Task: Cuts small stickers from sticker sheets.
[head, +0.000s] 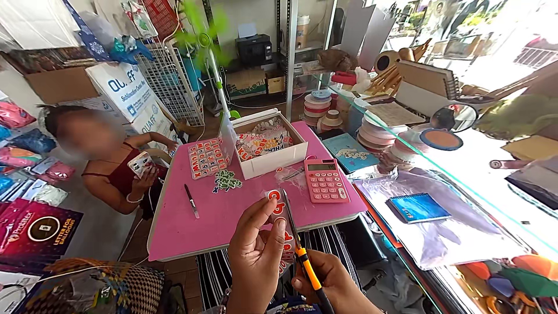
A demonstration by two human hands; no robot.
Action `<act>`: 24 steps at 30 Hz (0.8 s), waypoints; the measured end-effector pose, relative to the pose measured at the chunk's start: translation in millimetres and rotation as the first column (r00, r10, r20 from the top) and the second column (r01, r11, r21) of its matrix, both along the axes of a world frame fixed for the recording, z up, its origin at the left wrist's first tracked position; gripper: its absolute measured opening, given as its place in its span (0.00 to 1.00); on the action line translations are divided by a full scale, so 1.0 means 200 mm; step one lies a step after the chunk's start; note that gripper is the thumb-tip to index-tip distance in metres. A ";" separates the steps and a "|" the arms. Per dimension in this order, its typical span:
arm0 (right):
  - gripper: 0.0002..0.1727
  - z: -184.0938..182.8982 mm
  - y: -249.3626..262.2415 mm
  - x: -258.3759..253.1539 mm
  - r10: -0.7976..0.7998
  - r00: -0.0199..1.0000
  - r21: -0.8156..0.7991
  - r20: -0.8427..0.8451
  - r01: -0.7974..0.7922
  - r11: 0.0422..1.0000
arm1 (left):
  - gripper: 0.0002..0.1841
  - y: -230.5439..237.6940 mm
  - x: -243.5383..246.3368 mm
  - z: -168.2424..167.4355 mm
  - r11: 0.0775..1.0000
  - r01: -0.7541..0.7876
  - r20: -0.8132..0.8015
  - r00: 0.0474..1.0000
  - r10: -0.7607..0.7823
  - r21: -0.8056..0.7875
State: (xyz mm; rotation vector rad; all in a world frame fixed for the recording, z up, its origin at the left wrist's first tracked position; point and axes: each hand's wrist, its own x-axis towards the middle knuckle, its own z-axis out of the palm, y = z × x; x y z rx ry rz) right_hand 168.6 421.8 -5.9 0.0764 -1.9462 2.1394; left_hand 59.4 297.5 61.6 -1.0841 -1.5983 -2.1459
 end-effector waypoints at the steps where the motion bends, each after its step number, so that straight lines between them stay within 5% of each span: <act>1: 0.13 0.00 0.00 0.00 -0.006 1.000 0.003 0.002 0.006 1.000 | 0.17 0.00 0.00 0.00 1.000 -0.003 -0.003 1.000 0.003 -0.004; 24: 0.10 -0.01 0.07 0.05 -0.064 0.994 -0.008 0.091 0.065 0.998 | 0.15 -0.10 -0.08 0.01 1.000 -0.017 0.065 0.998 0.015 0.021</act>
